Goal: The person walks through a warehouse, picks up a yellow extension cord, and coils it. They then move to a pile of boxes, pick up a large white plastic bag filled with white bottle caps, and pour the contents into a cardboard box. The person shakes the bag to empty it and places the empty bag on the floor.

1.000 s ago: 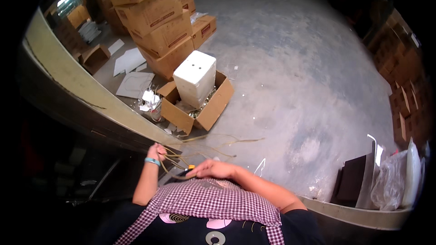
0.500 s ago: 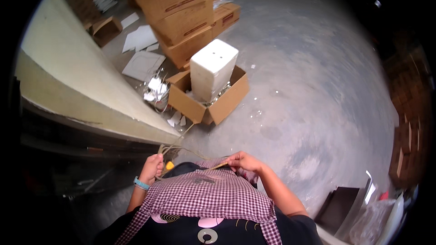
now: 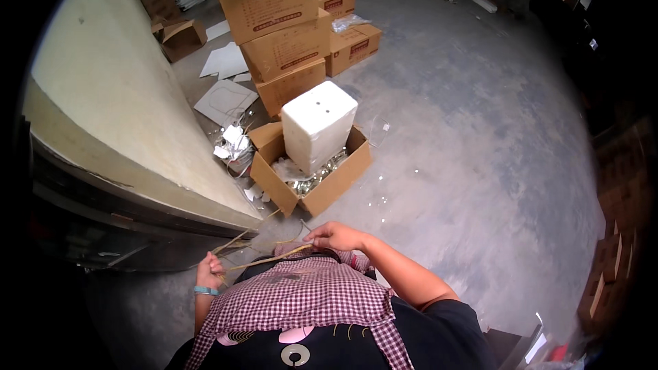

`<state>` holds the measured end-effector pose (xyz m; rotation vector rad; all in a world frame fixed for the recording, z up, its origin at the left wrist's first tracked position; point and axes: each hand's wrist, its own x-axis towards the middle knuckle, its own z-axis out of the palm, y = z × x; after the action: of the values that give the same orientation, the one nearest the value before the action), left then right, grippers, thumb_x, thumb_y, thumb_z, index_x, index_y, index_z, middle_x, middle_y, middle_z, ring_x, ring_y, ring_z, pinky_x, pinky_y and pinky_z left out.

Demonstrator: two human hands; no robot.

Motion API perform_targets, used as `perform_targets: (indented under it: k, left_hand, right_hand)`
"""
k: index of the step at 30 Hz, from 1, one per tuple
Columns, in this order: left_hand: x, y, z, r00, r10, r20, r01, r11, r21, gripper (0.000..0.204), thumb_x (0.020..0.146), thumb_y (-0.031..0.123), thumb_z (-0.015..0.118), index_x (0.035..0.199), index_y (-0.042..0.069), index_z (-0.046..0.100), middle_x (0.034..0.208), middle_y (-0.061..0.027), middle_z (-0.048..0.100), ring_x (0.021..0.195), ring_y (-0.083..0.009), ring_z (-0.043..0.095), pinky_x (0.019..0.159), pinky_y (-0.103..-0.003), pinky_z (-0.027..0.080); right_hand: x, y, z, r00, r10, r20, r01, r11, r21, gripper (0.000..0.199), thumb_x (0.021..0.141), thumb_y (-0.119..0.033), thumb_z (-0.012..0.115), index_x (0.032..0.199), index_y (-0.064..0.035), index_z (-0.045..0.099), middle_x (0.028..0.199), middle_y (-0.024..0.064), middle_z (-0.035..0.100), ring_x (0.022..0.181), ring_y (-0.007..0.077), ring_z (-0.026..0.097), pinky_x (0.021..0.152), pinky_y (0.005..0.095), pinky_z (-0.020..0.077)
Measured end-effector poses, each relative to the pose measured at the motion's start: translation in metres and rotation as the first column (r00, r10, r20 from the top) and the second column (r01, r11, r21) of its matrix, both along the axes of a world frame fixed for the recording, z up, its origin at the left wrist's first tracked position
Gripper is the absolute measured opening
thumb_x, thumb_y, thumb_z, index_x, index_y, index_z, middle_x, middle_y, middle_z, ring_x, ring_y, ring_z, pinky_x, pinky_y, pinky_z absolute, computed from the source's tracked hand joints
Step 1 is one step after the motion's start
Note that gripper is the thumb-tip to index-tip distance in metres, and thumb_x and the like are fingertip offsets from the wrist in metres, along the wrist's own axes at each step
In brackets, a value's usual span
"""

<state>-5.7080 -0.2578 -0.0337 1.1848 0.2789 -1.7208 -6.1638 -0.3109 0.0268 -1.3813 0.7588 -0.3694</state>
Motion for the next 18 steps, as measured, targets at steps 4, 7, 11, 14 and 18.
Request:
perform_targets:
  k: [4,7,11,14,18]
  left_hand:
    - [-0.019,-0.016,0.009,0.998,0.055,-0.013,-0.054,0.998,0.037,0.039,0.098,0.038,0.038,0.067,0.014,0.042,0.050,0.0049,0.033,0.041,-0.0090,0.030,0.040,-0.024,0.029]
    - [-0.021,-0.029,0.011,0.982,0.186,-0.024,-0.185,0.982,0.049,0.042,0.099,0.038,0.035,0.063,0.015,0.040,0.050,0.0042,0.034,0.041,-0.0097,0.032,0.040,-0.023,0.030]
    - [-0.013,-0.063,0.019,0.949,0.314,0.007,-0.314,0.949,-0.037,0.044,0.099,0.038,0.033,0.061,0.016,0.038,0.050,0.0044,0.035,0.041,-0.0098,0.032,0.041,-0.024,0.031]
    - [0.003,-0.072,0.025,0.945,0.326,0.022,-0.321,0.939,-0.124,0.044,0.098,0.038,0.035,0.061,0.016,0.037,0.050,0.0046,0.033,0.041,-0.0100,0.032,0.041,-0.024,0.031]
    - [-0.006,-0.071,0.033,0.957,0.289,0.028,-0.280,0.944,-0.173,0.041,0.098,0.038,0.038,0.063,0.016,0.037,0.051,0.0058,0.030,0.042,-0.0081,0.031,0.042,-0.023,0.030]
  right_hand:
    - [-0.069,0.012,-0.023,0.948,-0.292,-0.125,0.287,0.956,-0.062,0.031,0.091,-0.014,0.054,0.119,-0.0026,0.059,0.093,0.0066,0.066,0.085,0.0139,0.059,0.081,0.0289,0.0476]
    - [-0.116,0.025,-0.027,0.878,-0.458,-0.142,0.468,0.883,0.042,0.031,0.090,-0.017,0.055,0.118,-0.0031,0.059,0.094,0.0058,0.067,0.084,0.0137,0.060,0.081,0.0281,0.0471]
    - [-0.152,0.044,-0.026,0.800,-0.573,-0.175,0.600,0.770,0.219,0.028,0.091,-0.018,0.054,0.115,-0.0044,0.060,0.094,0.0029,0.066,0.081,0.0089,0.058,0.078,0.0238,0.0455]
    - [-0.147,0.032,-0.022,0.805,-0.558,-0.202,0.592,0.770,0.237,0.027,0.092,-0.017,0.053,0.113,-0.0035,0.061,0.092,0.0016,0.066,0.079,0.0068,0.057,0.076,0.0232,0.0450]
    - [-0.129,-0.011,-0.013,0.850,-0.491,-0.192,0.523,0.830,0.192,0.028,0.092,-0.019,0.053,0.113,-0.0034,0.061,0.092,0.0018,0.066,0.080,0.0080,0.057,0.077,0.0232,0.0449]
